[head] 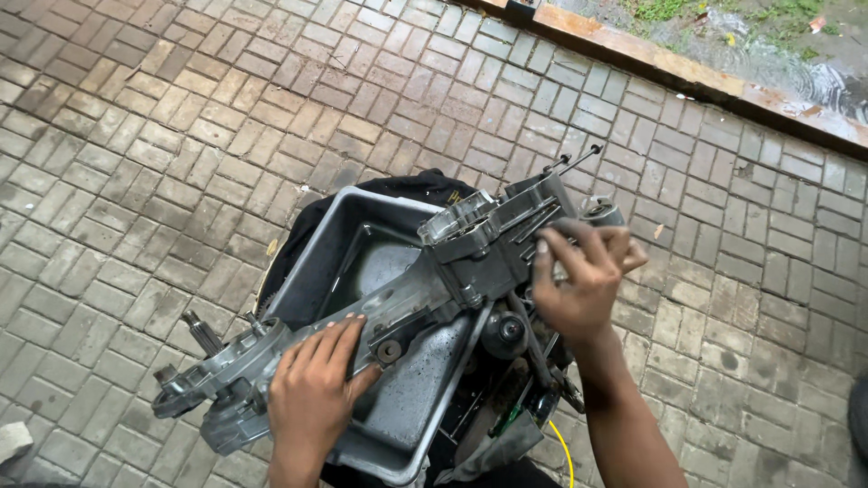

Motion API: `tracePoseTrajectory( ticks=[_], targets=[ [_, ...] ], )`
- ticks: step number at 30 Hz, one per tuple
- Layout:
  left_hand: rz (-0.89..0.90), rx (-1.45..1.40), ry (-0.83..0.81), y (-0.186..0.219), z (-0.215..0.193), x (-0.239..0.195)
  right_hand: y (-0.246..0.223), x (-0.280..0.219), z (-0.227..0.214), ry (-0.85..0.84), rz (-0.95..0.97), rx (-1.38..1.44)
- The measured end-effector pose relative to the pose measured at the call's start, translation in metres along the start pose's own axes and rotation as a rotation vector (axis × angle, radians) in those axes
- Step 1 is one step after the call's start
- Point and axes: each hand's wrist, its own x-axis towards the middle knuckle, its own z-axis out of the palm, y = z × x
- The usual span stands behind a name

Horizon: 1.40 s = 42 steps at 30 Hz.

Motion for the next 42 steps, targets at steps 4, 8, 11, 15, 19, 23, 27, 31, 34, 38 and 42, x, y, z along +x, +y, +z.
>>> tracePoseTrajectory(
  ticks=[4, 8, 11, 15, 19, 23, 27, 31, 34, 38, 42],
  targets=[
    [0.039, -0.018, 0.088, 0.004, -0.009, 0.003, -0.032, -0.003, -0.018, -0.147, -0.138, 0.11],
    [0.051, 0.01, 0.105, 0.004, -0.006, -0.001, -0.006, 0.018, -0.022, -0.094, 0.011, 0.156],
    [0.038, -0.005, 0.076, 0.003, -0.005, -0.001, -0.015, 0.036, -0.042, -0.055, 0.035, 0.217],
    [0.031, 0.003, 0.051, 0.001, -0.001, 0.0, -0.016, 0.039, -0.043, 0.038, -0.066, 0.204],
    [0.041, -0.003, 0.053, 0.0, -0.001, 0.0, -0.034, 0.013, -0.025, -0.006, -0.212, 0.068],
    [0.053, 0.006, 0.096, 0.003, -0.005, 0.007, -0.042, 0.008, -0.024, -0.15, -0.177, 0.066],
    [0.077, -0.006, 0.134, 0.005, -0.01, 0.004, -0.048, 0.005, -0.049, -0.296, -0.102, 0.017],
    [0.071, 0.012, 0.139, 0.003, -0.007, 0.001, -0.053, 0.015, -0.043, -0.304, -0.127, -0.073],
    [0.056, 0.022, 0.1, 0.001, -0.005, 0.002, -0.058, 0.029, -0.04, -0.154, -0.123, 0.104],
    [0.046, 0.031, 0.072, 0.001, -0.005, 0.0, -0.063, 0.022, -0.039, -0.073, 0.011, 0.22],
    [0.01, 0.029, -0.01, -0.002, 0.003, -0.005, -0.071, 0.015, -0.04, -0.203, 0.005, 0.251]
  ],
)
